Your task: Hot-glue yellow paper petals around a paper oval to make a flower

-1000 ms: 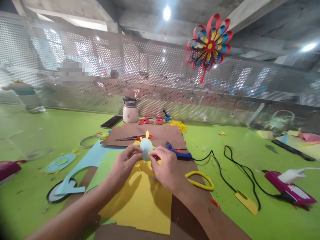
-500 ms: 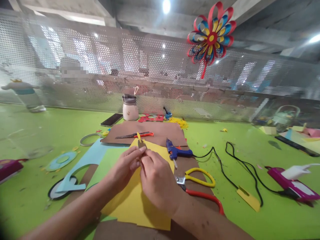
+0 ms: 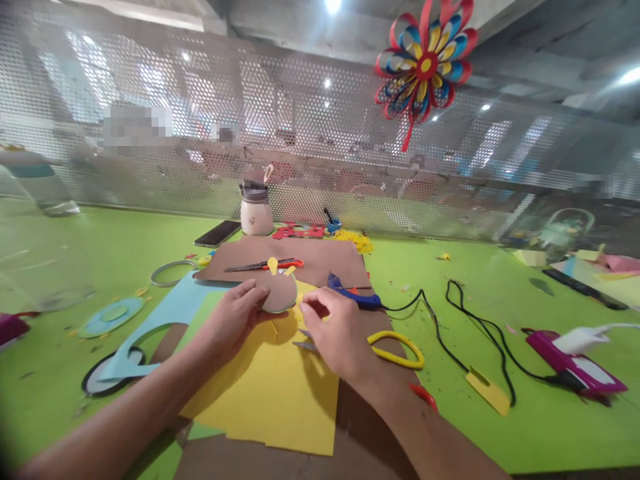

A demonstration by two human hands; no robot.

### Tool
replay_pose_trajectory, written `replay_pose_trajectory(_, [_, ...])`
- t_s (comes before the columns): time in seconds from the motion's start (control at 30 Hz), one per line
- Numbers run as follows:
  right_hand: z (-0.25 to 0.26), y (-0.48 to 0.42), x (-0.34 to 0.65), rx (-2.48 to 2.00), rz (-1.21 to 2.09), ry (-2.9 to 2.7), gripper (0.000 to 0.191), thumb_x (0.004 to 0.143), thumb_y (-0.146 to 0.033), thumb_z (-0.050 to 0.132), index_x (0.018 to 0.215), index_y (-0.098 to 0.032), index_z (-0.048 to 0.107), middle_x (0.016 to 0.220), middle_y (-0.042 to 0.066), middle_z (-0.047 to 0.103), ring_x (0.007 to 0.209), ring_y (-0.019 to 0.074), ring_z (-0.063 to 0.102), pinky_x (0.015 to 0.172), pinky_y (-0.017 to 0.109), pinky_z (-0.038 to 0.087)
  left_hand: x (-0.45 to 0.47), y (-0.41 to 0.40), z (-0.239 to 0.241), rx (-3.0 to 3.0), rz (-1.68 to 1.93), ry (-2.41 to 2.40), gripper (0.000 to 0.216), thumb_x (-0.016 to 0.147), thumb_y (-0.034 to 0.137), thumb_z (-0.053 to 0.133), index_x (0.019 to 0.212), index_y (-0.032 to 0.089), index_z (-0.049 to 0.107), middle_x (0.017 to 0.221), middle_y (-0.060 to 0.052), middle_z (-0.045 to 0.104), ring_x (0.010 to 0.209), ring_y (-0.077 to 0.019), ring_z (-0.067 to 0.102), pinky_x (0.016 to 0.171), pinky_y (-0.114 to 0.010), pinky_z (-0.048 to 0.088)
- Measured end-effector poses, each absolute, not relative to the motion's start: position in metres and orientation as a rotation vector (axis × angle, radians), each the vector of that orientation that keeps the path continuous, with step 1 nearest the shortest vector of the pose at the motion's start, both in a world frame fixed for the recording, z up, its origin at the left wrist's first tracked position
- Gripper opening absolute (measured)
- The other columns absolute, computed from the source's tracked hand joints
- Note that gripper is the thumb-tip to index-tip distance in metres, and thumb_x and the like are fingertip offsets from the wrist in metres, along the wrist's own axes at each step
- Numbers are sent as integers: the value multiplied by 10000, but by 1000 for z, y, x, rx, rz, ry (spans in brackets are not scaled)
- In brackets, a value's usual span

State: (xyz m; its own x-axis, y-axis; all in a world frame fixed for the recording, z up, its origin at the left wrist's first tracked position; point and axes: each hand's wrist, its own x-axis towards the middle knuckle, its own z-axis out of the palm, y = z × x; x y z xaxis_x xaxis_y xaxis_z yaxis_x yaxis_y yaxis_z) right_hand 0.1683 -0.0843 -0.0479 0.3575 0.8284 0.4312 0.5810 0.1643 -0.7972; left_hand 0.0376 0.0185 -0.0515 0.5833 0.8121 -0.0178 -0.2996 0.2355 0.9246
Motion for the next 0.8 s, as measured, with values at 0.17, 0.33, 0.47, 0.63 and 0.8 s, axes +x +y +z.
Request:
replay_pose_trajectory(0.17, [-56,-77,181,-1319,770,-1102,185,763,-337,634,756,-152,636,642,10,629,568,119,578,548,243,476,41,12,-47,1152,842,556,193,737,217,632,914,155,587,622,26,583,505,-120,578,539,-280,552])
replay_pose_trajectory(0.33, [-57,-77,174,-1286,915,-1081,242,736,-389,665,722,-149,637,595,-13,601,491,81,518,487,215,426,40,6,-45,1065,834,529,98,761,181,616,846,172,568,511,77,471,444,-83,508,534,-255,568])
replay_pose_trajectory(0.47, [-60,-76,172,-1335,923,-1069,253,717,-399,677,741,-150,639,556,-28,588,446,77,496,468,216,427,39,7,-44,946,806,560,43,813,128,532,845,157,533,654,5,589,537,-112,617,560,-266,581])
replay_pose_trajectory(0.63, [-64,-75,170,-1389,825,-1133,192,735,-329,657,814,-155,680,568,-19,596,459,95,514,475,232,449,39,8,-43,872,800,562,82,854,94,447,817,168,449,800,-64,645,653,-182,698,640,-333,591])
replay_pose_trajectory(0.8, [-64,-76,163,-1430,753,-1147,144,752,-280,612,778,-177,710,619,11,638,512,127,575,503,253,482,39,5,-45,877,840,552,83,848,95,462,834,175,445,782,-53,644,697,-204,708,693,-368,588])
